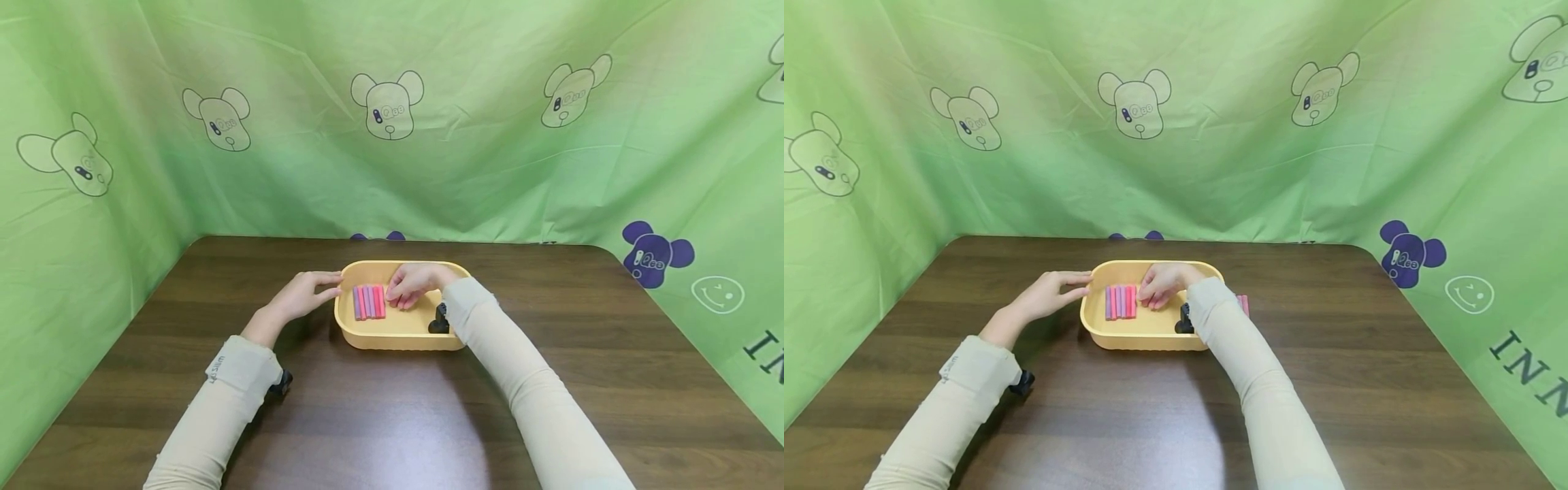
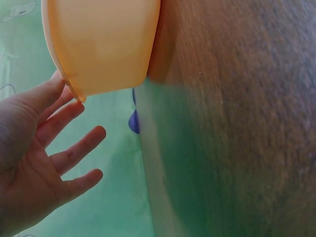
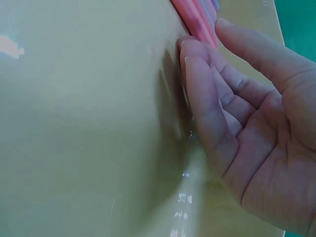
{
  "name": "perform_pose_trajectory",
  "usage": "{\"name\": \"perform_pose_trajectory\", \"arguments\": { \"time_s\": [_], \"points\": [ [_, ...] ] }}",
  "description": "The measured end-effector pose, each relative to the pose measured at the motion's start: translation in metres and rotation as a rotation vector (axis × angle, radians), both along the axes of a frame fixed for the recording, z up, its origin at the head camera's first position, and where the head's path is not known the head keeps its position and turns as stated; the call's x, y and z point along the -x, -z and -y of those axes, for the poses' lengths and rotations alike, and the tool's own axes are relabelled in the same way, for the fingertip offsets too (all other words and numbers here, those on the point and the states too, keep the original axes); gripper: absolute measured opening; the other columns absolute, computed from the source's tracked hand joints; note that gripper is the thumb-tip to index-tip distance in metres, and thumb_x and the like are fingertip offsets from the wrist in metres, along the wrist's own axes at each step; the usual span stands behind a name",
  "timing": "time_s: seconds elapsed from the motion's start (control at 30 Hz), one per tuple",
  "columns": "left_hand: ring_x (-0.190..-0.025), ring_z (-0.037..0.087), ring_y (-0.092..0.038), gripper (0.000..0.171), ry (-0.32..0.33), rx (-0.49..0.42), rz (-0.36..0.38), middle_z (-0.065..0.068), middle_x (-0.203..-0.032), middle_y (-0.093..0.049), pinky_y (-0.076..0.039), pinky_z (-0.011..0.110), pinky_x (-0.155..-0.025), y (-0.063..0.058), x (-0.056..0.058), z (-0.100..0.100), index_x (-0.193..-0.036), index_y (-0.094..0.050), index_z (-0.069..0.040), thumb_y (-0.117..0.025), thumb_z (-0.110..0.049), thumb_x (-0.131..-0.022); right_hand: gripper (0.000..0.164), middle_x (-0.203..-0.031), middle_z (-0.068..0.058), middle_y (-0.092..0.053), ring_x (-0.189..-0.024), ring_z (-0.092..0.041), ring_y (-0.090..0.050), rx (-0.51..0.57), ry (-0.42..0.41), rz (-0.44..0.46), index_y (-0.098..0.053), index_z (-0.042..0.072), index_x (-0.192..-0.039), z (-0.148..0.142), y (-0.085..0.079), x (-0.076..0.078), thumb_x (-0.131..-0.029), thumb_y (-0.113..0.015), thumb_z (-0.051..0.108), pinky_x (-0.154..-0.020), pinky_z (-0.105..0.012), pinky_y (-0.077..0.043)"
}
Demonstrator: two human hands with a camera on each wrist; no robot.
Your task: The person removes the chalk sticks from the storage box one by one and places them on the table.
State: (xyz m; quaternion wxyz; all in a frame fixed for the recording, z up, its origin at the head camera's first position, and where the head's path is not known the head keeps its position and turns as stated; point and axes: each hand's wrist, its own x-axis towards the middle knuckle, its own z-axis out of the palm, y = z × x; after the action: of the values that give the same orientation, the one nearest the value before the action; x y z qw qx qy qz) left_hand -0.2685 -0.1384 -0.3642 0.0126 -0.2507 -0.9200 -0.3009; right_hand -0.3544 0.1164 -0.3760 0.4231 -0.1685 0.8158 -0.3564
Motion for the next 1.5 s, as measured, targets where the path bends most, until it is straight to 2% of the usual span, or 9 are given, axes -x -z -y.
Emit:
{"name": "perform_pose_trajectory", "arguments": {
  "time_s": [0.2, 0.37, 1.13, 1.37, 1.5],
  "points": [
    [-0.126, 0.032, -0.05, 0.039, -0.001, 0.001, -0.002, 0.016, -0.13, -0.057, -0.038, 0.045, -0.108, -0.002, -0.003, -0.001, -0.124, -0.059, 0.0, -0.061, -0.019, -0.09, 0.017, -0.064, 0.002, -0.063, -0.053, -0.003, -0.057, -0.023, 0.011, -0.007, -0.061, 0.008, -0.075, 0.005, -0.002, -0.004, -0.091, -0.059, 0.014, -0.054, -0.014, -0.052],
    [-0.127, 0.031, -0.049, 0.039, -0.004, 0.004, 0.014, 0.015, -0.131, -0.056, -0.038, 0.045, -0.108, -0.002, -0.003, -0.001, -0.126, -0.058, -0.001, -0.061, -0.019, -0.091, 0.021, -0.061, 0.001, -0.062, -0.05, -0.004, -0.057, -0.041, 0.038, -0.006, -0.059, 0.008, -0.071, 0.009, -0.003, -0.006, -0.09, -0.06, 0.016, -0.052, -0.015, -0.052],
    [-0.127, 0.03, -0.05, 0.04, -0.006, 0.0, 0.025, 0.015, -0.132, -0.056, -0.039, 0.044, -0.108, -0.002, -0.003, -0.002, -0.126, -0.057, -0.001, -0.061, -0.02, -0.091, 0.026, -0.056, 0.001, -0.06, -0.046, -0.005, -0.056, -0.109, 0.1, -0.056, -0.057, 0.008, -0.067, 0.017, -0.005, -0.012, -0.09, -0.063, 0.02, -0.048, -0.015, -0.05],
    [-0.125, 0.032, -0.051, 0.038, 0.006, 0.005, -0.015, 0.017, -0.129, -0.058, -0.039, 0.045, -0.107, -0.003, -0.004, -0.002, -0.124, -0.059, 0.001, -0.061, -0.017, -0.09, 0.024, -0.057, 0.0, -0.061, -0.048, -0.005, -0.057, -0.103, 0.106, -0.046, -0.057, 0.007, -0.068, 0.018, -0.004, -0.009, -0.089, -0.063, 0.018, -0.05, -0.016, -0.052],
    [-0.124, 0.032, -0.052, 0.038, 0.004, -0.002, -0.012, 0.017, -0.129, -0.058, -0.039, 0.045, -0.107, -0.003, -0.004, -0.002, -0.123, -0.06, 0.001, -0.061, -0.017, -0.09, 0.021, -0.059, 0.0, -0.061, -0.049, -0.005, -0.057, -0.098, 0.101, -0.04, -0.057, 0.007, -0.071, 0.018, -0.004, -0.009, -0.089, -0.062, 0.015, -0.051, -0.016, -0.052]
  ]
}}
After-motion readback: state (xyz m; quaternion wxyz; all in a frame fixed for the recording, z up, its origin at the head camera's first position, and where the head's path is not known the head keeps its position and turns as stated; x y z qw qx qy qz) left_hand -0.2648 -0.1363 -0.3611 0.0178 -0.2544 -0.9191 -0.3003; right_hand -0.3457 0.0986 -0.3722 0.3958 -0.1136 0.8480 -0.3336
